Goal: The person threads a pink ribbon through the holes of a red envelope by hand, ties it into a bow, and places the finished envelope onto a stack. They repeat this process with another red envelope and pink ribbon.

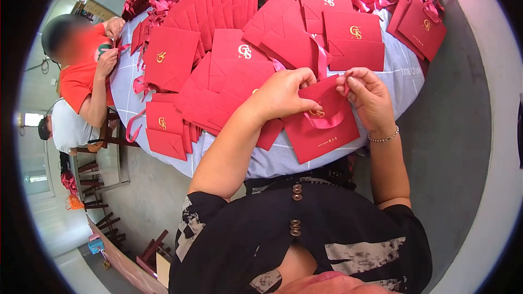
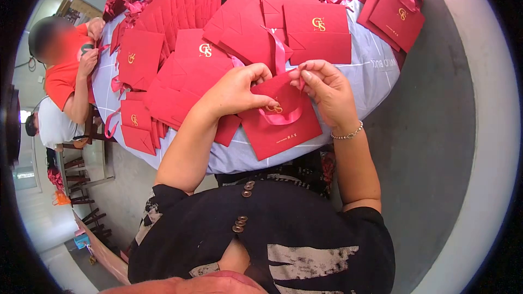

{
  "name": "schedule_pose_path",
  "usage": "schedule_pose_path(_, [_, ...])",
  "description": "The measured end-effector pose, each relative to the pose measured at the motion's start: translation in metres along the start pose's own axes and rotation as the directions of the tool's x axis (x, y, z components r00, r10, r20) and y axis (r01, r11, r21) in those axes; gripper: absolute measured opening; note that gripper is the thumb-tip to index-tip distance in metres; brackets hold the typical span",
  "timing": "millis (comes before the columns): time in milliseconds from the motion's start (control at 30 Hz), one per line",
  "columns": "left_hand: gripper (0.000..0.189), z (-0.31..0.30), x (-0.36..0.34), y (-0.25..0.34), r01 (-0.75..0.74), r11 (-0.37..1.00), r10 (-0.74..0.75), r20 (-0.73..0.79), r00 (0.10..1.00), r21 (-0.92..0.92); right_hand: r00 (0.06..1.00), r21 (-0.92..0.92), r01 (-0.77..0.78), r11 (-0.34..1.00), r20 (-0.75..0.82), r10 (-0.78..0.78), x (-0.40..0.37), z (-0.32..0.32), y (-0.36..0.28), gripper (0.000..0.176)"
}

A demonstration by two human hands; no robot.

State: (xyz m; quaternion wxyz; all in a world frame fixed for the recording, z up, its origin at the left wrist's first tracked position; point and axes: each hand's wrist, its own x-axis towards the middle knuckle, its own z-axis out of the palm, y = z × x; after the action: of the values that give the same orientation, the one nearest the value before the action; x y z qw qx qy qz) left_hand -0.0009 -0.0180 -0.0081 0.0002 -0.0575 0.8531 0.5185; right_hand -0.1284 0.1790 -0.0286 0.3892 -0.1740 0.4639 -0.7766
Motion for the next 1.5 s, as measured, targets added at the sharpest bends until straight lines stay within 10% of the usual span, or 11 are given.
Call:
schedule_pose_path(233, [0.035,0.002,0.000,-0.001,0.005,1.000,-0.005,-0.012,1.000,0.007,0.996,0.117,0.083,0.990,0.006,-0.084,-0.002,-0.006,0.003,0.014])
schedule_pose_path(467, [0.035,0.003,0.000,-0.002,-0.011,1.000,0.012,-0.024,1.000,0.029,0.985,-0.271,0.166,0.948,-0.008,-0.174,-0.016,-0.002,0.012,0.016])
schedule_pose_path(667, [0.029,0.006,0.001,-0.006,-0.045,0.996,0.050,-0.059,0.997,0.082,0.945,-0.611,0.288,0.737,0.058,-0.321,-0.022,0.013,0.017,0.008])
schedule_pose_path(833, [0.033,0.008,0.001,-0.008,-0.022,0.996,0.028,-0.066,0.997,0.086,0.799,-0.819,0.499,0.283,0.310,-0.515,-0.016,0.015,0.016,0.008])
schedule_pose_path(1500, [0.022,0.015,-0.001,-0.004,-0.139,0.947,0.198,-0.185,0.963,0.291,0.932,-0.806,0.303,0.508,0.141,-0.333,-0.016,0.020,0.009,0.010])
